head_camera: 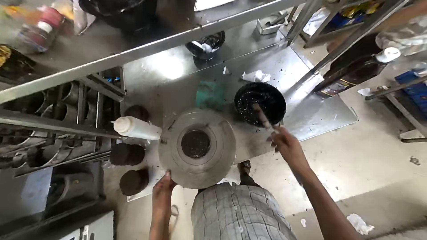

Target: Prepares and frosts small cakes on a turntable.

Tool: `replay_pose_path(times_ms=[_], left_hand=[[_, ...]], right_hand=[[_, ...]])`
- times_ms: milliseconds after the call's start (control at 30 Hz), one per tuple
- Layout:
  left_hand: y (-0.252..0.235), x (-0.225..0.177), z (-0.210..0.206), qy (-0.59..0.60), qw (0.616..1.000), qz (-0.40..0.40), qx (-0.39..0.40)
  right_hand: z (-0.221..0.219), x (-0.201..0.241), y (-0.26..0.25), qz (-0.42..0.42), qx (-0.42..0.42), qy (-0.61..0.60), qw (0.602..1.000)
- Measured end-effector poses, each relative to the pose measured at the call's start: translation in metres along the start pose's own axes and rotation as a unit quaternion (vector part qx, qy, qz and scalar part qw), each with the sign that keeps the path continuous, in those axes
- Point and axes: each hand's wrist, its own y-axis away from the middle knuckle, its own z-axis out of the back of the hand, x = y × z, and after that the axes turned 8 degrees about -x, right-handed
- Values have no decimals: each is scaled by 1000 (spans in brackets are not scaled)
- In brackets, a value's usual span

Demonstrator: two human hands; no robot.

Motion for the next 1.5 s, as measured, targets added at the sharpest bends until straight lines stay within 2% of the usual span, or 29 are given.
replay_pose_path(times_ms=[100,200,300,400,467,567,633,700,767,900,967,1033,1100,1133,1167,1233,1333,1433,1500], left_hand=[[34,23,-3,-25,997,27,74],[67,35,-31,-1,994,73,83],[85,46,-56,55,991,87,84],[84,52,-59,67,988,79,112],[79,52,-55,66,987,75,128],[71,51,-48,49,984,76,154],[67,48,-44,39,982,74,169],[62,45,-38,16,980,73,185],[59,46,-34,6,981,69,182],[48,42,-16,22,989,43,139],[29,26,-8,42,997,32,63],[2,2,-4,42,999,23,2],[-22,-18,0,25,999,12,-26],[-31,-25,3,4,1000,3,-25],[-38,-28,6,-12,1000,-5,-23],[-48,-24,10,-20,999,-19,-25],[-40,-8,8,-1,999,-25,-43],[-4,15,3,3,997,-35,-75],[23,30,-4,20,999,-27,-37]], right_hand=[[-17,-58,-28,75,-101,129,984],[-15,-109,7,117,-147,163,969],[15,-120,61,97,-152,166,969],[29,-89,81,49,-118,111,986],[17,-42,71,51,-72,63,994],[-25,31,51,122,32,10,992],[-55,62,44,176,112,17,978],[-80,75,45,223,111,51,967],[-89,78,46,242,69,73,965],[-94,75,55,214,49,99,971],[-105,75,68,200,83,82,973],[-116,77,79,182,150,13,972],[-114,85,77,111,242,-111,958],[-107,90,74,71,252,-164,951],[-97,91,68,35,227,-190,954],[-76,76,45,2,107,-166,980],[-45,-13,14,49,-75,10,996],[-13,-110,45,124,-151,125,973],[7,-135,79,123,-186,145,964]])
